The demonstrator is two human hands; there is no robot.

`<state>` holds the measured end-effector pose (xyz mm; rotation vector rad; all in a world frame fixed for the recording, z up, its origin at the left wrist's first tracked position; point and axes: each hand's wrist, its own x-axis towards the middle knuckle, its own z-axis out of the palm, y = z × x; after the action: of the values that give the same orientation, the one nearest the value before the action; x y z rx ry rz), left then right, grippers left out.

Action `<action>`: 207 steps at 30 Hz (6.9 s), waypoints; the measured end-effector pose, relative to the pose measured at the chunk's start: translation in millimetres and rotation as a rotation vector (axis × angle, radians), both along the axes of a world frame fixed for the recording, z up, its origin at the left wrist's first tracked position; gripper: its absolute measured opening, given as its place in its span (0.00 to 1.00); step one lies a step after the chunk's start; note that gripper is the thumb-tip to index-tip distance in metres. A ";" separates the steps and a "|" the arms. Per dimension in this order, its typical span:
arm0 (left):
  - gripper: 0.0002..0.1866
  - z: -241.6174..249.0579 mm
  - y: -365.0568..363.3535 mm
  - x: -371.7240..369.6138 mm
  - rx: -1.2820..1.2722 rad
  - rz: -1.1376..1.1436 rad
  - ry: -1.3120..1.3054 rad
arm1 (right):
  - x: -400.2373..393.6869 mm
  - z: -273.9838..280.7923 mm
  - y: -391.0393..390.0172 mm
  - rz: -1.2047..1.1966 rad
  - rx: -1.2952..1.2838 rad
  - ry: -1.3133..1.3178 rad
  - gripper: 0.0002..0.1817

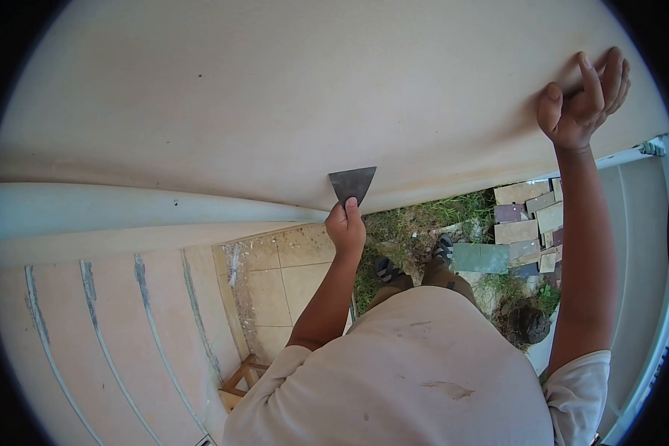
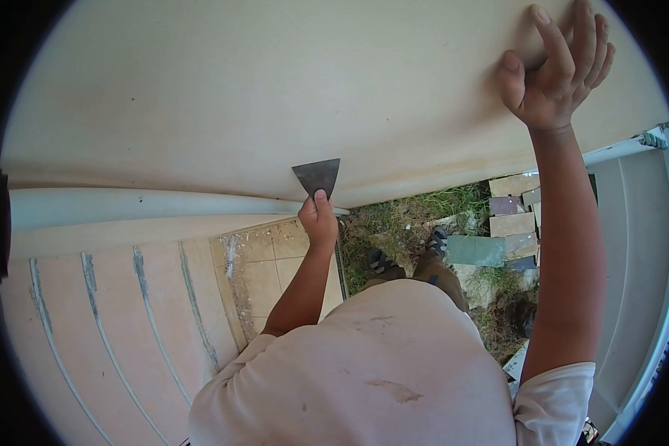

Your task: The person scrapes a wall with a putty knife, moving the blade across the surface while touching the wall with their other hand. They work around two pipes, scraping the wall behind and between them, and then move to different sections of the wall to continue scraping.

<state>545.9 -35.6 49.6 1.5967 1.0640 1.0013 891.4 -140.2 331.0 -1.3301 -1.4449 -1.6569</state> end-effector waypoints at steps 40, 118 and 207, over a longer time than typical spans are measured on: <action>0.26 2.9 -13.1 -4.8 -0.277 0.033 -0.120 | 51.3 -3.2 -0.3 0.013 0.022 -0.321 0.28; 0.29 165.7 -52.8 83.1 -0.021 0.082 0.015 | 30.6 -162.4 -33.8 -0.010 -0.079 0.316 0.24; 0.44 270.9 63.3 89.0 1.461 0.502 0.502 | -19.3 -154.7 -131.5 0.765 -0.114 1.785 0.11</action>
<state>634.9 27.6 320.5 2.9222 1.1060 2.0418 872.1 -271.7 176.3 -1.2852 -0.6154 0.3195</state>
